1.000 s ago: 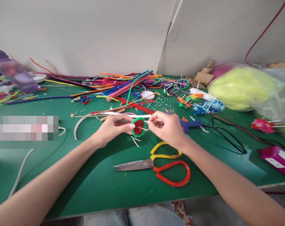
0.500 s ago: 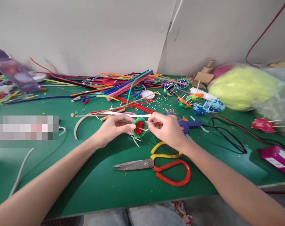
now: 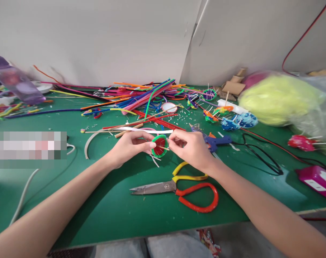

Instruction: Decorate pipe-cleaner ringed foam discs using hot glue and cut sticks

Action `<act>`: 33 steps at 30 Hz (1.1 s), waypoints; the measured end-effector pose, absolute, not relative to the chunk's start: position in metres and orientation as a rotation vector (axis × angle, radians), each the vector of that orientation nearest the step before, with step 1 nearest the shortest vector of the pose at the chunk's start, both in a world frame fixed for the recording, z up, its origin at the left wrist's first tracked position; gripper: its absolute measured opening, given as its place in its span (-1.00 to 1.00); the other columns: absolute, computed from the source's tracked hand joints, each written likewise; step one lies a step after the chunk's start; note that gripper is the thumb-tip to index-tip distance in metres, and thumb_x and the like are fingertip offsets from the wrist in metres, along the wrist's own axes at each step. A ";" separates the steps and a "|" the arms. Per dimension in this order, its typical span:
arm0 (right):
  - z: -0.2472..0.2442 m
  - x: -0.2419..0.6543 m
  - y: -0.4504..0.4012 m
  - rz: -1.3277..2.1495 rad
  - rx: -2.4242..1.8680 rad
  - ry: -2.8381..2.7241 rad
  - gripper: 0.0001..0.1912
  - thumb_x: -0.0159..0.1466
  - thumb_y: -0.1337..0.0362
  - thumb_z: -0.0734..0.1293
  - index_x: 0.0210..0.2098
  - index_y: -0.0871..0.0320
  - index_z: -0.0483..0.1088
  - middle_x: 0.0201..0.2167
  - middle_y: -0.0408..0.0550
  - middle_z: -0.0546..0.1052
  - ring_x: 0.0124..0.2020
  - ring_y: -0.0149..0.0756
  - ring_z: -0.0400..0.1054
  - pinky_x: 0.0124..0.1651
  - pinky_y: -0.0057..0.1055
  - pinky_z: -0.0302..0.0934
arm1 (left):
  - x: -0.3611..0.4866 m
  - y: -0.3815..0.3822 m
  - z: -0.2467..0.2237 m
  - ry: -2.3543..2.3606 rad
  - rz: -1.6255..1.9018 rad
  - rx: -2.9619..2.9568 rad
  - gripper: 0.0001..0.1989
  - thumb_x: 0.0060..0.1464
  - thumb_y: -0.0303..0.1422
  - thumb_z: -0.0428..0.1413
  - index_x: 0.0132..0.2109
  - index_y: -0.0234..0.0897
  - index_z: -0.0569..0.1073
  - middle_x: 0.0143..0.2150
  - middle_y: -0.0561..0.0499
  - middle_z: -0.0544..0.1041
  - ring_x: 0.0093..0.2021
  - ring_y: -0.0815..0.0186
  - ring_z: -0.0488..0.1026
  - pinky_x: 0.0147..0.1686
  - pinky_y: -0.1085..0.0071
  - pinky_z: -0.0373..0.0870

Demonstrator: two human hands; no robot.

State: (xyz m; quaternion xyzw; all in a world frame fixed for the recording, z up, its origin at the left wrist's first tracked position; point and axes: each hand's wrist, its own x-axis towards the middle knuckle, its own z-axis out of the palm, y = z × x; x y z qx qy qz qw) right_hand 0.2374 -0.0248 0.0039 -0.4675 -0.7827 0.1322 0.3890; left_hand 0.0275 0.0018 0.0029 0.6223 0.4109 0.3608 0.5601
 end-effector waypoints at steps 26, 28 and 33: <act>0.016 0.246 -0.024 0.720 -1.185 -1.735 -0.73 0.34 0.14 0.12 -0.32 0.15 0.34 -0.71 -0.25 0.31 -0.69 -0.47 0.17 -0.57 -0.49 0.04 | 0.029 0.002 0.008 0.924 0.912 1.345 -0.68 -0.19 -0.20 0.34 -0.33 -0.37 0.58 -0.12 -0.13 0.56 -0.36 0.30 0.50 -0.29 0.29 0.53; 0.016 0.245 -0.023 0.794 -1.178 -1.755 -0.75 0.33 0.13 0.15 -0.26 0.16 0.34 -0.71 -0.25 0.33 -0.68 -0.46 0.19 -0.57 -0.49 0.05 | 0.029 0.002 0.008 0.917 0.933 1.310 -0.68 -0.19 -0.21 0.35 -0.33 -0.37 0.59 -0.18 -0.12 0.57 -0.37 0.31 0.50 -0.29 0.31 0.52; 0.012 0.243 -0.023 0.833 -1.202 -1.863 -0.76 0.22 0.18 0.31 -0.16 0.17 0.33 -0.69 -0.28 0.34 -0.65 -0.45 0.21 -0.53 -0.48 0.08 | 0.028 0.003 0.007 0.881 0.942 1.281 -0.69 -0.15 -0.22 0.33 -0.29 -0.37 0.60 -0.23 -0.11 0.57 -0.32 0.29 0.52 -0.28 0.34 0.52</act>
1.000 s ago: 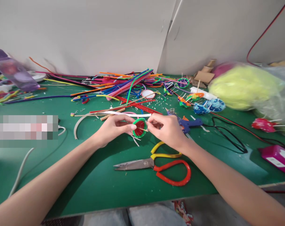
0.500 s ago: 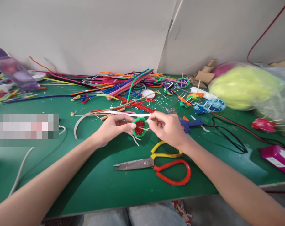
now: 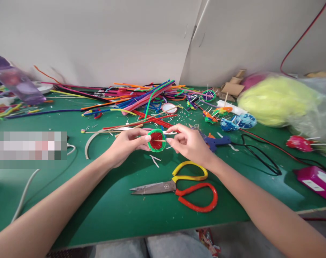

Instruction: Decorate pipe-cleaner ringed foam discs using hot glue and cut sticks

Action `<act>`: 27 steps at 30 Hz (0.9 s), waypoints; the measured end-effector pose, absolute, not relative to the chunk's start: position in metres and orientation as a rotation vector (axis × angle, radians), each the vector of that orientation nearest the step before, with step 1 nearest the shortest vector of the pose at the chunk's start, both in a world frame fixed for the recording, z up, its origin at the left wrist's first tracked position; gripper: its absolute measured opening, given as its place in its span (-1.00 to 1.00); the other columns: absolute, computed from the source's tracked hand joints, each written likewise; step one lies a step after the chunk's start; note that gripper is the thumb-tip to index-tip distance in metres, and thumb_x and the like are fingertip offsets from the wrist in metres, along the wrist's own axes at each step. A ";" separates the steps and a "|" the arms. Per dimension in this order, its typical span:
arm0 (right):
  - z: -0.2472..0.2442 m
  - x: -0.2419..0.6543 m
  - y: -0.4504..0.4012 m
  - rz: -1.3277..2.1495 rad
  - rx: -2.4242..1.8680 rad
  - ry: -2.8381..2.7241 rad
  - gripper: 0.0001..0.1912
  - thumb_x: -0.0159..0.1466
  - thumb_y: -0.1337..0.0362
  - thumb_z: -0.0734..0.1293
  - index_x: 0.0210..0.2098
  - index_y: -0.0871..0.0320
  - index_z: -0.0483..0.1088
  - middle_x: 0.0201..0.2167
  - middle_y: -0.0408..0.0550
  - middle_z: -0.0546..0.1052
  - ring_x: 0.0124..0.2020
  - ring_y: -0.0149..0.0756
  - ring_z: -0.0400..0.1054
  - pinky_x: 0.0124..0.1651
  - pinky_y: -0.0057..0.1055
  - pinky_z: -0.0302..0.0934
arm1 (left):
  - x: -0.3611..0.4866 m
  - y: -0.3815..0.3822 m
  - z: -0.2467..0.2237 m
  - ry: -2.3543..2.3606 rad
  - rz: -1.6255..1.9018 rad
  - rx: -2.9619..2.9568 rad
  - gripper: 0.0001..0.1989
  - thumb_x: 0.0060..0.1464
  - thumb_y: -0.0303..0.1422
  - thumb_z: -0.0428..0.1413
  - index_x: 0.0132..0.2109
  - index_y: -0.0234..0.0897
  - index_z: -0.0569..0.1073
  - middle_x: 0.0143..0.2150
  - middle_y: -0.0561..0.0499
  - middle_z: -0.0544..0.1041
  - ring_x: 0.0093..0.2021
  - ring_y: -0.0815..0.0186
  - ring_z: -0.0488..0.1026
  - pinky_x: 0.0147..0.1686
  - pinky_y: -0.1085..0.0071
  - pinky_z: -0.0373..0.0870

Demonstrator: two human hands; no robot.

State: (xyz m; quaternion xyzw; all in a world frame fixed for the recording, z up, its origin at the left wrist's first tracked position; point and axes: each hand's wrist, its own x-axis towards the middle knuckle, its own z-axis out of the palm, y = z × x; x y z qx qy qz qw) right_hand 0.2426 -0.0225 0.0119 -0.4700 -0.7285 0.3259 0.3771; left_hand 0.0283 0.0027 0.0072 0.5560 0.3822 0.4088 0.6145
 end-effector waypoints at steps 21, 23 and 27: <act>0.019 0.255 -0.007 0.637 -1.076 -1.216 -0.88 0.22 0.31 0.25 -0.45 0.09 0.25 -0.76 -0.30 0.30 -0.78 -0.51 0.09 -0.73 -0.54 -0.09 | 0.026 0.004 0.004 0.835 0.963 1.249 -0.77 -0.08 -0.26 0.31 -0.35 -0.37 0.58 -0.27 -0.06 0.55 -0.33 0.37 0.49 -0.34 0.49 0.51; 0.017 0.255 -0.006 0.654 -1.124 -1.295 -0.85 0.22 0.30 0.24 -0.49 0.10 0.25 -0.75 -0.27 0.32 -0.76 -0.50 0.13 -0.70 -0.53 -0.03 | 0.026 0.005 0.004 0.831 0.964 1.249 -0.77 -0.07 -0.26 0.31 -0.34 -0.37 0.58 -0.25 -0.06 0.55 -0.33 0.38 0.49 -0.34 0.50 0.51; 0.012 0.251 -0.009 0.606 -1.271 -1.662 -0.91 0.12 0.41 0.30 -0.36 0.16 0.39 -0.60 -0.19 0.44 -0.63 -0.47 0.27 -0.54 -0.49 0.14 | 0.026 0.005 0.005 0.841 0.972 1.236 -0.77 -0.07 -0.26 0.31 -0.34 -0.37 0.58 -0.26 -0.05 0.55 -0.34 0.40 0.48 -0.34 0.51 0.51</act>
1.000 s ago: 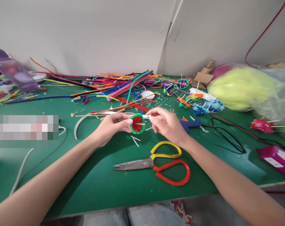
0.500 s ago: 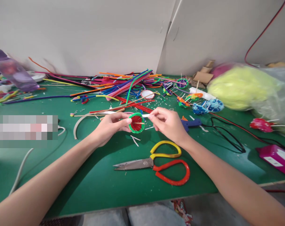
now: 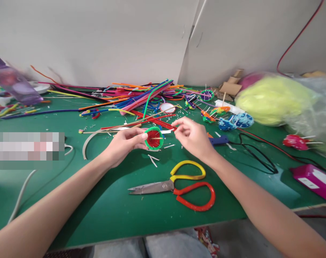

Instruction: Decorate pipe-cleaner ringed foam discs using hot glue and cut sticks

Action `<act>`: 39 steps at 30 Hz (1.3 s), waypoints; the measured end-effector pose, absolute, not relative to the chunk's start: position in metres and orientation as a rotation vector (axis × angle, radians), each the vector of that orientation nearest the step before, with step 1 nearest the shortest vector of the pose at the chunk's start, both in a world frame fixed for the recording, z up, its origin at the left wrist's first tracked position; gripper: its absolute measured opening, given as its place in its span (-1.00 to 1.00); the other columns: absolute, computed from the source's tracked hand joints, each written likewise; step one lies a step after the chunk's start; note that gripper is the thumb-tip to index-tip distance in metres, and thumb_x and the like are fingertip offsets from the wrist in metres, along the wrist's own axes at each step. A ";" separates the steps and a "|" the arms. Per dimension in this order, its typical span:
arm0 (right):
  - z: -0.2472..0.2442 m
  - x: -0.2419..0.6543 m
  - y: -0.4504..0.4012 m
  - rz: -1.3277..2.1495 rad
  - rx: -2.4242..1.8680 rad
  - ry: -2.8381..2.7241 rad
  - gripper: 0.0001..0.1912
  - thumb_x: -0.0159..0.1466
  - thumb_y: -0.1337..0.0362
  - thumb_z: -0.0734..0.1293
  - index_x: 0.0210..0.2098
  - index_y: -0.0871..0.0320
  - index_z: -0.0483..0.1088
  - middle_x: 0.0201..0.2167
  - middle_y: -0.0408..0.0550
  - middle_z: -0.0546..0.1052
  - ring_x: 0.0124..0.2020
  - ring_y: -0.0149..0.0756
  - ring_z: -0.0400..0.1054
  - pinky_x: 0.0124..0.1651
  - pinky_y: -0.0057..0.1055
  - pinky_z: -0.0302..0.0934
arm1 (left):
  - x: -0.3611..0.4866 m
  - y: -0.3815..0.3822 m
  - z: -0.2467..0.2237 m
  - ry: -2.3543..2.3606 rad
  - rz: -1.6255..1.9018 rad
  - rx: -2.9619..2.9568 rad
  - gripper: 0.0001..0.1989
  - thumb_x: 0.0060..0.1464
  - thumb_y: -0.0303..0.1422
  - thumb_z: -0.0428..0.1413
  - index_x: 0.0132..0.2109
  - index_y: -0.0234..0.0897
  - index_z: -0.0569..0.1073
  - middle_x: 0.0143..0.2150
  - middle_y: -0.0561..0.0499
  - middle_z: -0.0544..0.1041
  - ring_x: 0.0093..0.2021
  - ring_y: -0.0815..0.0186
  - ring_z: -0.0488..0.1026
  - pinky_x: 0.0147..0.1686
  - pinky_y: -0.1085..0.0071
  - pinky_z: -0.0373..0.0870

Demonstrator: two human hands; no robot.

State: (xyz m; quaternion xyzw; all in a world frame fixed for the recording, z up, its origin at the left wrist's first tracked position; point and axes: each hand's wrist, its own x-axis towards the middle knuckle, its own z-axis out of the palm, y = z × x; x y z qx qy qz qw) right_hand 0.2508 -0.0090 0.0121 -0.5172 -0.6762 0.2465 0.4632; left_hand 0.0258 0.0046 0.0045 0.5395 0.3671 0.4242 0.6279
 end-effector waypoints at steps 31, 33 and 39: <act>0.004 0.239 -0.021 0.476 -1.097 -1.894 -0.88 0.22 0.33 0.26 -0.45 0.18 0.38 -0.61 -0.20 0.40 -0.64 -0.50 0.17 -0.55 -0.52 0.06 | 0.028 0.002 0.006 0.874 0.890 1.325 -0.69 -0.14 -0.21 0.33 -0.30 -0.38 0.59 -0.04 -0.14 0.52 -0.25 0.29 0.49 -0.28 0.39 0.50; 0.004 0.239 -0.022 0.457 -1.103 -1.892 -0.91 0.21 0.33 0.27 -0.43 0.17 0.37 -0.59 -0.20 0.43 -0.65 -0.50 0.20 -0.56 -0.52 0.07 | 0.029 0.002 0.006 0.872 0.891 1.326 -0.71 -0.13 -0.22 0.33 -0.31 -0.37 0.59 -0.03 -0.14 0.52 -0.26 0.30 0.49 -0.29 0.41 0.50; 0.005 0.238 -0.023 0.318 -1.098 -1.938 -0.91 0.17 0.37 0.27 -0.47 0.13 0.32 -0.61 -0.22 0.42 -0.66 -0.50 0.16 -0.55 -0.49 0.07 | 0.028 0.001 0.005 0.872 0.880 1.357 -0.72 -0.11 -0.23 0.31 -0.30 -0.36 0.59 -0.05 -0.14 0.52 -0.28 0.29 0.49 -0.30 0.39 0.50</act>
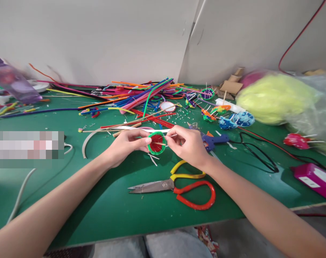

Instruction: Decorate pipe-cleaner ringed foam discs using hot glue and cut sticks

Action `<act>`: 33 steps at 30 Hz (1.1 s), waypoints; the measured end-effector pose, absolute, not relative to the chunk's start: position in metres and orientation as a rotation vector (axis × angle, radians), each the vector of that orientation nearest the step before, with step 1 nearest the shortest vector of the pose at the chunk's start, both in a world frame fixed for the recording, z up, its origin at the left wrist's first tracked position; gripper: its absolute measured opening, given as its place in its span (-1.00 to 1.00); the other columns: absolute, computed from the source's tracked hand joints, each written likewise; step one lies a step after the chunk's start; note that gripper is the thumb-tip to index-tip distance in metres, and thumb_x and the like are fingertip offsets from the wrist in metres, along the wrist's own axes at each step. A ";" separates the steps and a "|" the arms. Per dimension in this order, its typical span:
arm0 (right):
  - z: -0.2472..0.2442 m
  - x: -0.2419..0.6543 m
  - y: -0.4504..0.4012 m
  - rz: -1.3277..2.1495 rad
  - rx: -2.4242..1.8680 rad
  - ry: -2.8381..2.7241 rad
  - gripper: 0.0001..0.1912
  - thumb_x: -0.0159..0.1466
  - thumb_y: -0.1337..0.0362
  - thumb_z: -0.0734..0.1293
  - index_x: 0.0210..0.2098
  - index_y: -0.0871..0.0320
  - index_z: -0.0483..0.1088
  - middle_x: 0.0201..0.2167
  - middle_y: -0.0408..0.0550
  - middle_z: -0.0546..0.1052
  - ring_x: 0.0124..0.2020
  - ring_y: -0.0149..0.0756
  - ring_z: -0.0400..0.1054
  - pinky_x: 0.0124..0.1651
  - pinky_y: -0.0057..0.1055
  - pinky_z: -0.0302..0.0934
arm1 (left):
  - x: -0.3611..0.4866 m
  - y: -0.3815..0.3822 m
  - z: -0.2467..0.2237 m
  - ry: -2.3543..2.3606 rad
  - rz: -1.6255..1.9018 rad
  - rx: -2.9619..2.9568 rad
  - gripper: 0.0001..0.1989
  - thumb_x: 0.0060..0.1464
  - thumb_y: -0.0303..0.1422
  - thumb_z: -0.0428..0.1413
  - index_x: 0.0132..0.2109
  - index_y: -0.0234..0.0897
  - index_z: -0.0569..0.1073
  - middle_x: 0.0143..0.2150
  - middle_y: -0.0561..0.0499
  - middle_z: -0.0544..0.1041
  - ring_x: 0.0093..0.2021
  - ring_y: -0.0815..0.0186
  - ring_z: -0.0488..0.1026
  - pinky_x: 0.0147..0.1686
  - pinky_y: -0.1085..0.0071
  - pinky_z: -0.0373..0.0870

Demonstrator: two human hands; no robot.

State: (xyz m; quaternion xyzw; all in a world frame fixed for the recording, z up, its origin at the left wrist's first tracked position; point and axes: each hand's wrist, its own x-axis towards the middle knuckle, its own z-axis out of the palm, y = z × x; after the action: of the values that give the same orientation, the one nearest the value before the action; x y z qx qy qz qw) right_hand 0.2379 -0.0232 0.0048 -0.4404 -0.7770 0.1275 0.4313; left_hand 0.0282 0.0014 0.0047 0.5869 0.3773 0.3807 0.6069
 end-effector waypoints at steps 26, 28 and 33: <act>0.002 0.237 -0.023 0.372 -1.109 -1.927 -0.92 0.17 0.36 0.26 -0.46 0.11 0.27 -0.61 -0.23 0.41 -0.65 -0.49 0.21 -0.52 -0.48 0.12 | 0.029 0.000 0.005 0.876 0.885 1.357 -0.72 -0.14 -0.24 0.33 -0.30 -0.36 0.59 -0.03 -0.16 0.52 -0.29 0.28 0.50 -0.31 0.37 0.51; 0.002 0.238 -0.023 0.375 -1.111 -1.927 -0.92 0.17 0.36 0.26 -0.46 0.11 0.27 -0.62 -0.24 0.40 -0.65 -0.49 0.21 -0.52 -0.48 0.11 | 0.029 0.000 0.005 0.871 0.883 1.359 -0.72 -0.14 -0.25 0.33 -0.30 -0.37 0.59 -0.04 -0.16 0.52 -0.29 0.28 0.50 -0.31 0.37 0.51; 0.003 0.237 -0.024 0.379 -1.098 -1.926 -0.92 0.17 0.35 0.27 -0.46 0.12 0.28 -0.60 -0.23 0.40 -0.64 -0.50 0.22 -0.53 -0.50 0.11 | 0.029 0.000 0.006 0.872 0.885 1.367 -0.73 -0.14 -0.24 0.33 -0.31 -0.36 0.60 -0.06 -0.14 0.52 -0.29 0.29 0.50 -0.32 0.40 0.51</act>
State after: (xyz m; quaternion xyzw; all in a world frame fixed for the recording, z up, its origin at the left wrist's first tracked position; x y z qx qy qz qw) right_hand 0.2374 -0.0237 0.0025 -0.4403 -0.7724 0.1518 0.4318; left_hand 0.0294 0.0001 0.0060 0.5905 0.3767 0.3821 0.6028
